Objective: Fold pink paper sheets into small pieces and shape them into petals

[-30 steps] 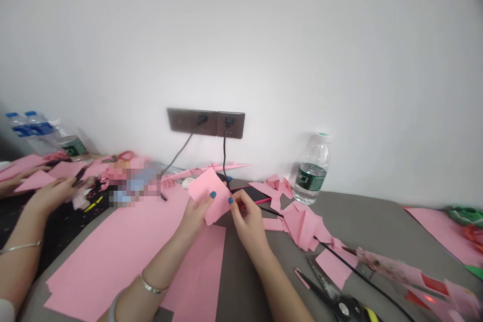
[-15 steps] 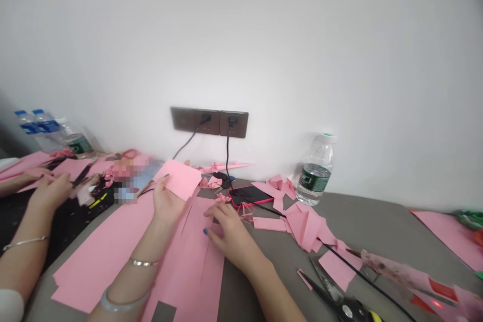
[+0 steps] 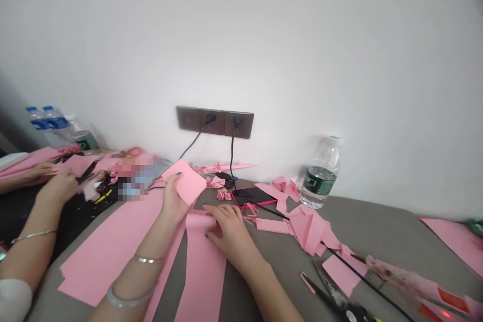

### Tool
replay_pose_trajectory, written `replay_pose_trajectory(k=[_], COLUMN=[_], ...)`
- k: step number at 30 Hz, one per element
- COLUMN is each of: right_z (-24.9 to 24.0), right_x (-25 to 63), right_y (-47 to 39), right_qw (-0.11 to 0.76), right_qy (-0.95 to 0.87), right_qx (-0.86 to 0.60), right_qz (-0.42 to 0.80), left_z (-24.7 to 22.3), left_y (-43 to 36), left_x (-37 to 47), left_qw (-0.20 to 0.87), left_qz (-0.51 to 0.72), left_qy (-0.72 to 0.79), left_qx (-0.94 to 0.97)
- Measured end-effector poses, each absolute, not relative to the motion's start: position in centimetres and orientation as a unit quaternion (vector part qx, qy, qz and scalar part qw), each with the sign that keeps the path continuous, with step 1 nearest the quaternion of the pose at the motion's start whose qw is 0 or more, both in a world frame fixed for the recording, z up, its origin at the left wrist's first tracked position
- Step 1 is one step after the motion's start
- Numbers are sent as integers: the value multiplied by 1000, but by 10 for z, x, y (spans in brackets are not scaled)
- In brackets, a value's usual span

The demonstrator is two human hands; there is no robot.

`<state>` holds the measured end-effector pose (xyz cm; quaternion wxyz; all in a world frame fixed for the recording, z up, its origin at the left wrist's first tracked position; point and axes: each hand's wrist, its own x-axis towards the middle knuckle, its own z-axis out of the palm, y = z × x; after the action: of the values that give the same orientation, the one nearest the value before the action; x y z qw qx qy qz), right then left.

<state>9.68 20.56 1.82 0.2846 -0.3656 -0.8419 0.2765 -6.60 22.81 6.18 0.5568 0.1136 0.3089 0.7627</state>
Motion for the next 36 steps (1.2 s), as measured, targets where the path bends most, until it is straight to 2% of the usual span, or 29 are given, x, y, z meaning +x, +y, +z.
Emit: replay_pose_trajectory(k=[2,5,9,14,17,19,22,27,29,32,36], right_z=[19,24,34,43,46,45,40,25,21,19,21], right_x=[98,108,136,161,163,161,154,143,139,136,133], right_y=[207,213,226,235,236,236,238,241,242,242,241], right_qw=[324,386,448,514,526,522,538,555,571,593,596], right_qy=[-813,-733,-583,-455,-425,-418,-415,-427,-428,-427,-446], right_qx=[-364,-332,-262,-260,-277,-278,-258,-275,-289,-303,-303], right_qz=[318,451,625,679,682,690,687,658,638,612,595], left_z=[62,61,52,43,47,50,53,48,44,39,35], left_y=[229,229,229,216,207,206,211,222,221,214,210], left_x=[-67,-69,-73,-73,-70,-68,-66,-61,-55,-43,-33], left_qw=[550,547,621,719,706,668,605,456,414,400,327], left_qz=[767,765,665,433,327,301,351,539,577,561,530], left_qy=[314,314,362,439,434,432,438,440,431,418,462], left_qx=[107,129,204,323,454,526,564,555,557,592,631])
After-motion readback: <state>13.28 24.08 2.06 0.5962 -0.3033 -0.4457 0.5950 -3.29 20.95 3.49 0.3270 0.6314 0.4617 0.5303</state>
